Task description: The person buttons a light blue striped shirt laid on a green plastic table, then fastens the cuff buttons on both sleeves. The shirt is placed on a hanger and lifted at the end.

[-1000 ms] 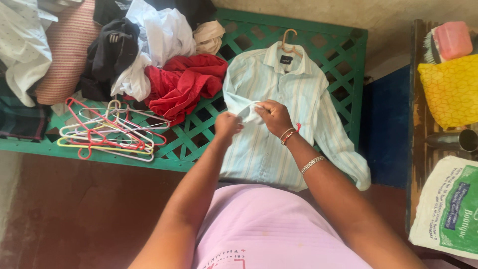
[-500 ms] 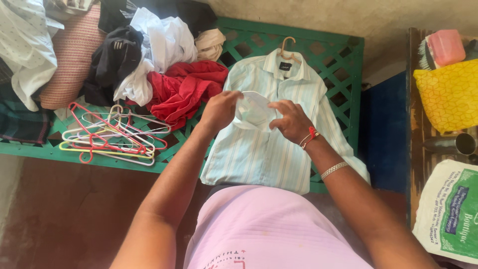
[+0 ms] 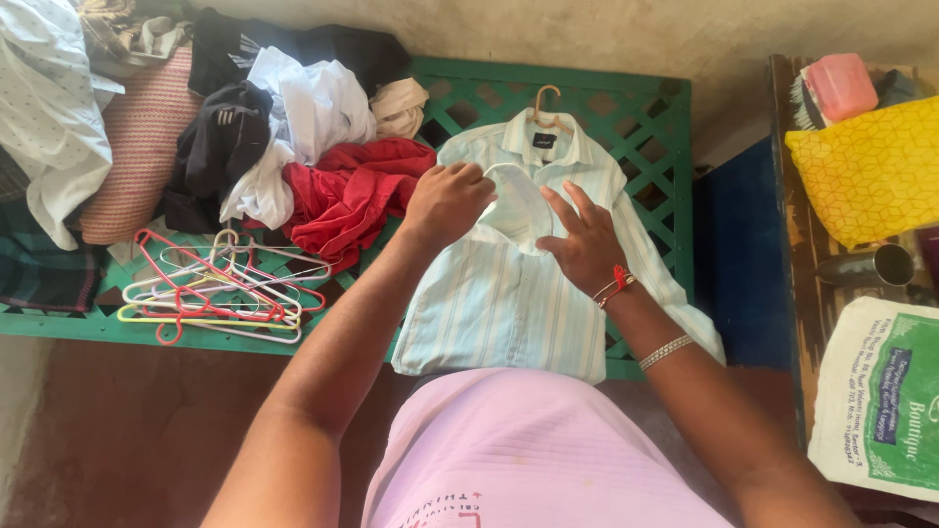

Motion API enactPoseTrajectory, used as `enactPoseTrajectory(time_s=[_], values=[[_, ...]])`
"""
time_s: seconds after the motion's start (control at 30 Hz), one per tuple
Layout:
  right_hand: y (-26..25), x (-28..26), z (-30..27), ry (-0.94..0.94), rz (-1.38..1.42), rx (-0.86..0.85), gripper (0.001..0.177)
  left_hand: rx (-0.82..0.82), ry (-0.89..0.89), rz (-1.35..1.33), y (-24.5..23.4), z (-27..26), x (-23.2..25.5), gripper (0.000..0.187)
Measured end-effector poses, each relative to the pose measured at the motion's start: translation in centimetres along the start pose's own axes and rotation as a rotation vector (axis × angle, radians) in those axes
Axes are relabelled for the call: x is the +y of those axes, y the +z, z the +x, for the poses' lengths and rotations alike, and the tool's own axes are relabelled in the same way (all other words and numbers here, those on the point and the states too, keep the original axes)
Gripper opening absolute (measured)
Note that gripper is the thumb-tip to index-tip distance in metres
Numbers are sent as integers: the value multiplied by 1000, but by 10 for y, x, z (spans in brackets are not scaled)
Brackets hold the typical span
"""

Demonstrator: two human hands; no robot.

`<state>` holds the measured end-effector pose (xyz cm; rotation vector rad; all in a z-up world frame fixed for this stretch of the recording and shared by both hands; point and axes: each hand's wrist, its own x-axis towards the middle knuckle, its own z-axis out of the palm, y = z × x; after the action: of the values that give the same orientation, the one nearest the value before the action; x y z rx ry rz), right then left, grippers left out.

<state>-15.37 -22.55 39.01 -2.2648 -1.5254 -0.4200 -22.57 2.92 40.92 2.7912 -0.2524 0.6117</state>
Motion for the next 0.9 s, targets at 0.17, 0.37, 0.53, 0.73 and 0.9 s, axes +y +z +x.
enactPoseTrajectory(time_s=[0.17,0.37,0.53,0.73,0.9], values=[[1,-15,-6,-120,-157,-89,10,-52,128,15,-7,12,18,9],[18,-24,-17,-50,9,-152,16,-287,110,-8,-1,25,36,12],[23,-30,-16,93,70,-164,19,-283,101,-187,10,19,42,18],[-8,-45,-9,203,440,-26,29,-265,14,-329,8,6,51,19],[-27,-26,17,-24,319,354,53,-292,127,-212,8,-7,44,10]])
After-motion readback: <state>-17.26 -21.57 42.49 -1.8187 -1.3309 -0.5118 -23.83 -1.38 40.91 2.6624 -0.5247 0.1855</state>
